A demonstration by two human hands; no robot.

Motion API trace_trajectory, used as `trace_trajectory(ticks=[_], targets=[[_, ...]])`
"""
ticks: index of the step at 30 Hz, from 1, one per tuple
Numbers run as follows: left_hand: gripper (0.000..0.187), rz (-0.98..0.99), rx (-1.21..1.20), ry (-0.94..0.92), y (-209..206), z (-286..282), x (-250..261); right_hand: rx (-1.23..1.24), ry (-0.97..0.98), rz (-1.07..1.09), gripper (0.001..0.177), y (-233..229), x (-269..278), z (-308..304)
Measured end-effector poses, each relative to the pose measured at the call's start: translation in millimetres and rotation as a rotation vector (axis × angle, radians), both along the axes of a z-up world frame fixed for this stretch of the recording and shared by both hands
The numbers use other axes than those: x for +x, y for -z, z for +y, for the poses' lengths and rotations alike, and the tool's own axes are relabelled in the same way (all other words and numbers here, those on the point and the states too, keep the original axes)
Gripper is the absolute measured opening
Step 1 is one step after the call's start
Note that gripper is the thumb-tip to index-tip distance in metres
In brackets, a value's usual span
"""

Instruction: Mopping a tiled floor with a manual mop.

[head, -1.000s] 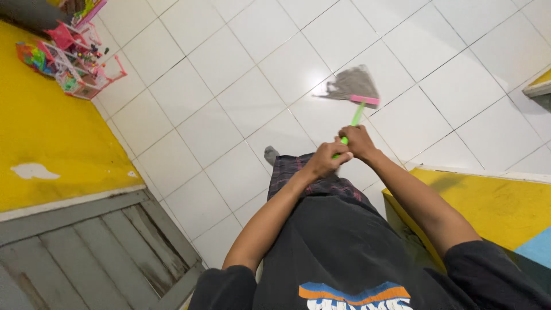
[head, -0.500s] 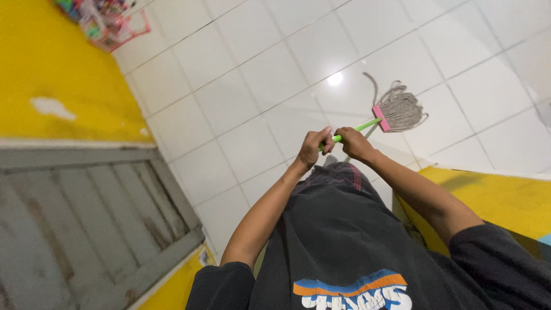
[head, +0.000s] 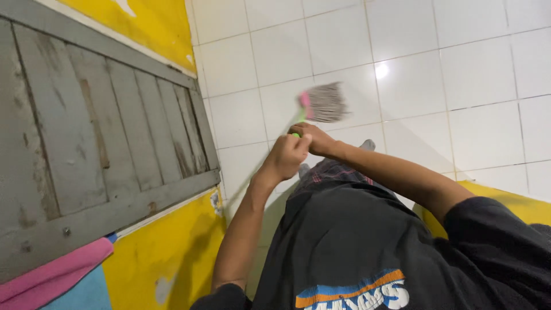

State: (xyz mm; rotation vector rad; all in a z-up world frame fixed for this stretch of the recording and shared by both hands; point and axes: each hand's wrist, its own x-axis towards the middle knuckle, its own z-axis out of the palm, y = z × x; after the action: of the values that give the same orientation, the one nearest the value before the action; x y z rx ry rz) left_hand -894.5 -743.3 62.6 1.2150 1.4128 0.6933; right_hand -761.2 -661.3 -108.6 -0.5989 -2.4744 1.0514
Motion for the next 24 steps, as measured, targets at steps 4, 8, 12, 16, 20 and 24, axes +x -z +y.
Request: trace_trajectory(ticks=[4,8,12,16,20,24], targets=[[0.065,0.381,-0.136,0.237,-39.2,-12.6,2.1,-0.224,-0.109,-0.242,0.019,-59.3,-53.1,-7.1],[0.048,0.337,0.14,0.2,-44.4,-18.7,-3.2,-0.211,-0.076,-0.02,0.02,-39.1,-73.0,-9.6],[0.036,0.355,0.403,0.209,-30.6,-24.4,2.2,-0.276,-0.114,-0.133,0.024,-59.6,-69.8,-5.6],[0.03,0.306,0.457,0.085,-2.8,-33.2,26.8,-0.214,-0.065,-0.143,0.031,-38.8,-41.1,-3.9],[0.023,0.245,0.567,0.085,6.2,-36.0,56.1,0.096,0.003,-0.251,0.03,-14.2,15.9,-0.9],[0.022,0.142,0.468,0.187,5.0,-34.3,86.9,0.306,0.138,-0.182,0.027,-14.5,100.1,-14.7]])
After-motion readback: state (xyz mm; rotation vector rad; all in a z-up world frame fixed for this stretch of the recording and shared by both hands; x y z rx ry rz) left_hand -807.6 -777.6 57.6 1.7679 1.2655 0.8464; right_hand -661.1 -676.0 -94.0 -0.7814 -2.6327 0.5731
